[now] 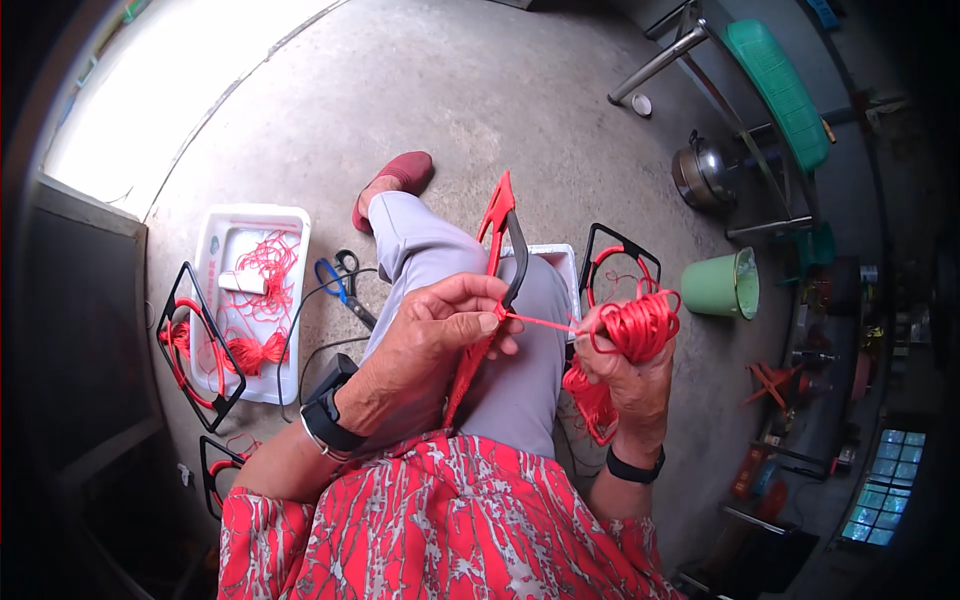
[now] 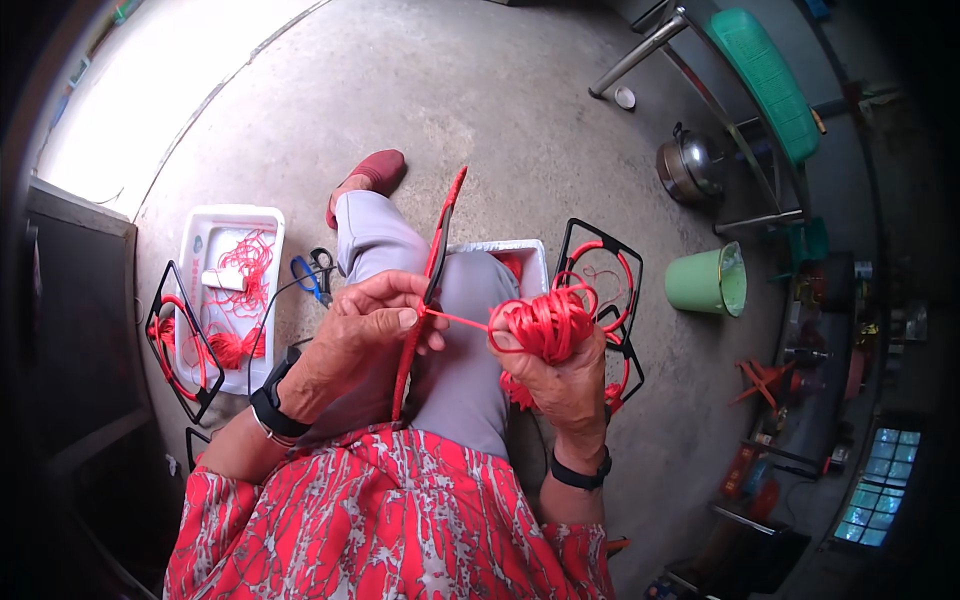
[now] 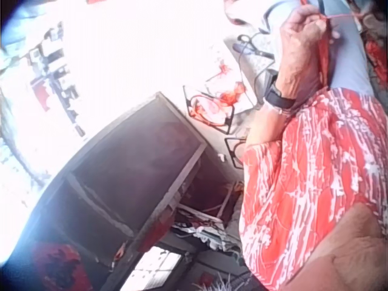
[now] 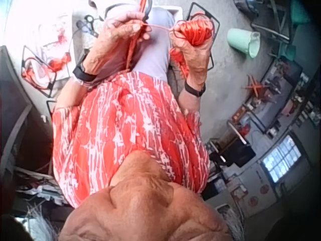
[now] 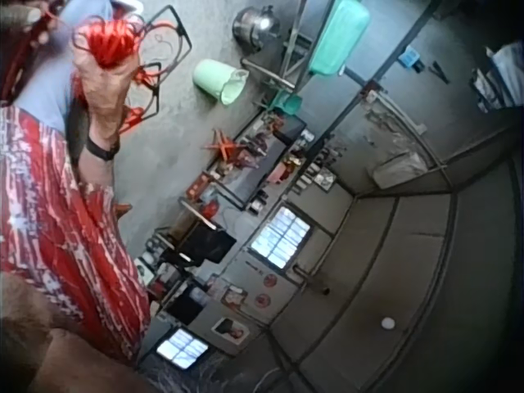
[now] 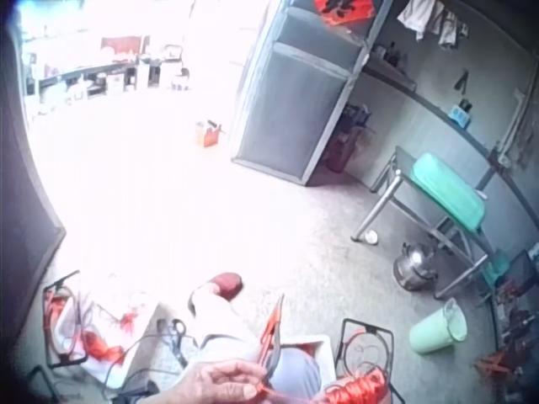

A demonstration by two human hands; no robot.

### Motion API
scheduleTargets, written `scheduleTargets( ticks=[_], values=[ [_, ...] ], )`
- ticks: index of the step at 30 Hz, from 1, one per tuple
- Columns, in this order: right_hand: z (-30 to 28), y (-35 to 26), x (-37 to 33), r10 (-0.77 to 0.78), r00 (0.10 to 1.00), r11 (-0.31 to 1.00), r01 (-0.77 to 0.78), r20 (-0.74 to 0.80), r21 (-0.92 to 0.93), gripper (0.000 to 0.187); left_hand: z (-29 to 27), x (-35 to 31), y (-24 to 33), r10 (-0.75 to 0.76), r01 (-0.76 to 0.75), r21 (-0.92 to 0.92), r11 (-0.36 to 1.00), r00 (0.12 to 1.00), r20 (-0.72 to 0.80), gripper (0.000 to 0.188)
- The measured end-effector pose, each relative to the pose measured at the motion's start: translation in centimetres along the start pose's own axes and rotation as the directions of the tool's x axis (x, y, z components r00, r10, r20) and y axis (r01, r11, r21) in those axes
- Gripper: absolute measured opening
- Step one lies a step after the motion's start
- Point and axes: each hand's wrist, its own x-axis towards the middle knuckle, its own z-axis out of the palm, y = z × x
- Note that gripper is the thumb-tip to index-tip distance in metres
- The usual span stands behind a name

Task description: A person is weaving red string onto a plastic frame to create a furniture component.

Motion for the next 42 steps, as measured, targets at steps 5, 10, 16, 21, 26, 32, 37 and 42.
scheduleTargets(
  ticks=[5, 10, 16, 21, 26, 32, 37, 42],
  values=[
    [1.4, -0.6, 1.5, -0.158, 0.987, 0.985, 0.157, -0.012, -0.076, 0.012, -0.4, 0.4, -1.0, -0.046, 0.049, -0.166, 0.985, 0.999, 0.022, 0.030],
    [2.3, 0.4, 2.7, -0.213, 0.977, 0.975, 0.213, 0.006, -0.069, 0.010, -0.8, 0.8, -0.8, -0.083, 0.098, -0.173, 0.980, 0.992, 0.096, 0.028],
    [3.9, 0.5, 3.9, -0.230, 0.973, 0.970, 0.231, 0.012, -0.078, 0.010, -0.5, 1.4, -1.2, -0.074, 0.101, -0.246, 0.964, 0.990, 0.117, 0.021],
    [4.5, 1.1, 4.4, -0.280, 0.959, 0.959, 0.282, 0.048, -0.029, 0.009, -0.5, 1.5, -1.7, -0.046, 0.066, -0.240, 0.968, 0.995, 0.091, 0.020],
    [4.9, 1.1, 4.6, -0.223, 0.975, 0.974, 0.222, 0.019, 0.044, 0.010, -0.3, 1.4, -1.4, -0.079, 0.100, -0.259, 0.961, 0.993, 0.088, 0.020],
    [3.9, -0.5, 4.5, -0.061, 0.988, 0.997, 0.054, 0.143, 0.052, 0.010, -0.2, 0.7, -1.3, -0.049, 0.060, -0.211, 0.976, 0.997, 0.061, 0.023],
    [4.1, -1.0, 4.0, -0.020, 0.985, 1.000, 0.023, 0.174, -0.016, 0.014, -0.1, 0.3, 0.2, 0.162, -0.160, 0.033, 0.987, 0.981, -0.105, 0.030],
    [4.0, -0.4, 3.7, 0.000, 0.969, 0.997, 0.019, 0.248, -0.072, 0.012, 0.0, 0.8, 1.8, 0.226, -0.206, 0.200, 0.958, 0.971, -0.080, 0.022]
  ],
)
